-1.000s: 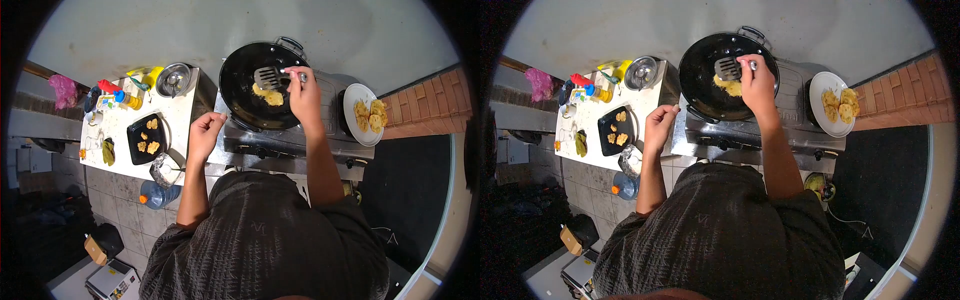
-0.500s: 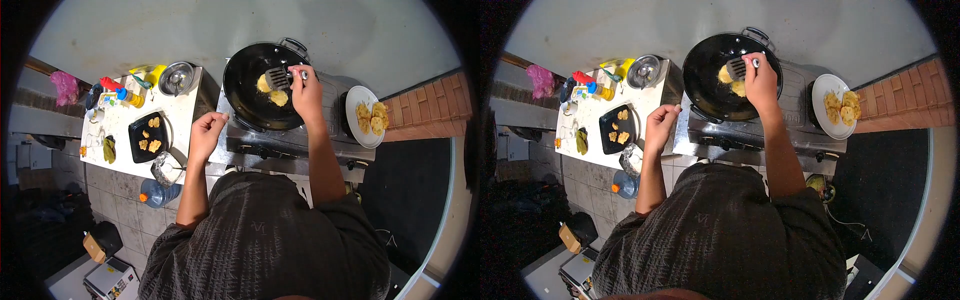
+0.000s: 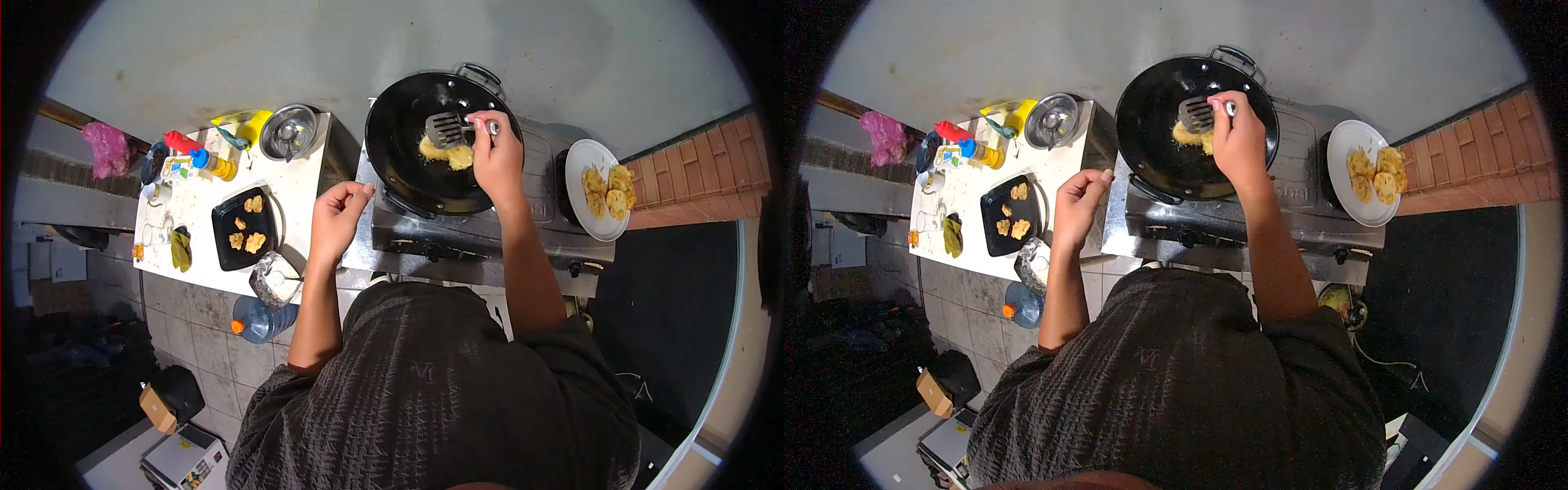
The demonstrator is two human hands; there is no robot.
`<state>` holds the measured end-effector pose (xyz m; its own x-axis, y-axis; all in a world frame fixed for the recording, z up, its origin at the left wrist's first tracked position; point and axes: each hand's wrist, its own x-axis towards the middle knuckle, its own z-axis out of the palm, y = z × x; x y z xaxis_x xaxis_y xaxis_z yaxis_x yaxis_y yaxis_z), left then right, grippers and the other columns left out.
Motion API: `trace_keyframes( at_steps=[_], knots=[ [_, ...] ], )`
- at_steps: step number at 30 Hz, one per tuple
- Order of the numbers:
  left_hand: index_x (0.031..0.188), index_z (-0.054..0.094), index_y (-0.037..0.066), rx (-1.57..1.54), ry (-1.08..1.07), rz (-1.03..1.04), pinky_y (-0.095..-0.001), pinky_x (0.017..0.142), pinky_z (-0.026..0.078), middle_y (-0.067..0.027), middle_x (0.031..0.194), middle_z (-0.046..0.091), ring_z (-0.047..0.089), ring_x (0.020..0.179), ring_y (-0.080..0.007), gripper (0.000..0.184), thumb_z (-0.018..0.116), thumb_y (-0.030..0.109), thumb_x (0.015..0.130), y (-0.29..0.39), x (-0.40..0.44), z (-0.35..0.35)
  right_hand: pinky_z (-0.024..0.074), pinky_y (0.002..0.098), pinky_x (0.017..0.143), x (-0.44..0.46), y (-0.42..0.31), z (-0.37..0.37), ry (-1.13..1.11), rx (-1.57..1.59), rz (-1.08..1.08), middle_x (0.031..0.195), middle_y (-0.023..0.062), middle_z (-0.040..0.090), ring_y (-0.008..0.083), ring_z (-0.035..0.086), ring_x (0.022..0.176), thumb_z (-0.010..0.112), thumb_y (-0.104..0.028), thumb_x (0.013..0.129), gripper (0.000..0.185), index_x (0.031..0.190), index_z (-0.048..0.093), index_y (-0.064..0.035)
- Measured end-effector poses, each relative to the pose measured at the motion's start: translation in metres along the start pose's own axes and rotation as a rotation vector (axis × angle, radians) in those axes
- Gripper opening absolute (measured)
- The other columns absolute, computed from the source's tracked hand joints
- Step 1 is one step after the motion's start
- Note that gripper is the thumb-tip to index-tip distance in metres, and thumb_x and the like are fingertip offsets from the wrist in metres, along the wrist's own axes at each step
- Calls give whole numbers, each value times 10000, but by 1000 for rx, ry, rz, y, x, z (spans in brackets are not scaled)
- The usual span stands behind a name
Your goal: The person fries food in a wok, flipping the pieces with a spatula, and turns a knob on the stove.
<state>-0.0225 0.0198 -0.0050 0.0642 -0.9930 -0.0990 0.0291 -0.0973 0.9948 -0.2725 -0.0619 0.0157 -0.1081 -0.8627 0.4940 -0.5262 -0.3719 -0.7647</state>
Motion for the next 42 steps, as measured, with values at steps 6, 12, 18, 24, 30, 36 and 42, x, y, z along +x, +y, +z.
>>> trace_keyframes(
  at_steps=[6, 12, 18, 24, 30, 36, 42],
  knots=[
    [823, 657, 31, -9, 10, -14, -193, 505, 226, 123, 610, 406, 307, 559, 6, 159, 659, 163, 910, 2, 1, 2, 508, 332, 718, -2, -4, -2, -25, 62, 72, 935, 130, 679, 291, 668, 820, 516, -120, 960, 127, 1020, 571, -22],
    [822, 658, 34, -19, -2, -10, -193, 502, 225, 124, 609, 404, 308, 558, 6, 155, 656, 161, 912, -1, 3, -2, 509, 330, 757, -6, 0, 0, 6, 36, -13, 953, 136, 679, 294, 669, 865, 520, -100, 954, 118, 1023, 565, -16],
    [822, 656, 36, -12, 11, -5, -194, 497, 221, 125, 610, 403, 303, 556, 7, 155, 654, 160, 915, 2, 2, 2, 509, 309, 712, -5, -6, -5, -17, 88, 12, 928, 119, 681, 230, 676, 803, 528, -106, 954, 113, 1012, 575, -22],
    [824, 653, 36, -15, 8, 8, -190, 494, 218, 125, 616, 406, 304, 554, 10, 154, 653, 159, 916, 0, 3, 3, 460, 258, 558, -2, -2, -26, 153, 146, 39, 800, 53, 646, 107, 574, 568, 548, -124, 954, 106, 1001, 600, -44],
    [822, 654, 33, -44, -14, -29, -185, 497, 224, 121, 625, 418, 311, 558, 11, 163, 646, 161, 922, -1, 6, 2, 428, 247, 533, -13, 1, -31, 243, 121, 80, 713, 32, 602, 77, 523, 558, 581, -113, 939, 83, 975, 598, -40],
    [821, 658, 38, 21, -76, -65, -190, 506, 232, 119, 628, 437, 317, 561, 10, 157, 643, 157, 922, 4, 14, 4, 415, 219, 539, -29, -11, -36, 282, 213, 227, 774, 18, 613, 58, 519, 590, 586, -114, 941, 95, 993, 584, -35],
    [832, 663, 36, 24, -101, -110, -184, 493, 219, 118, 623, 434, 307, 548, 14, 150, 648, 158, 917, 9, 25, -2, 469, 214, 613, -41, -23, -40, 315, 436, 222, 1052, 85, 636, 77, 569, 688, 551, -101, 962, 137, 1039, 573, 10]
  ],
)
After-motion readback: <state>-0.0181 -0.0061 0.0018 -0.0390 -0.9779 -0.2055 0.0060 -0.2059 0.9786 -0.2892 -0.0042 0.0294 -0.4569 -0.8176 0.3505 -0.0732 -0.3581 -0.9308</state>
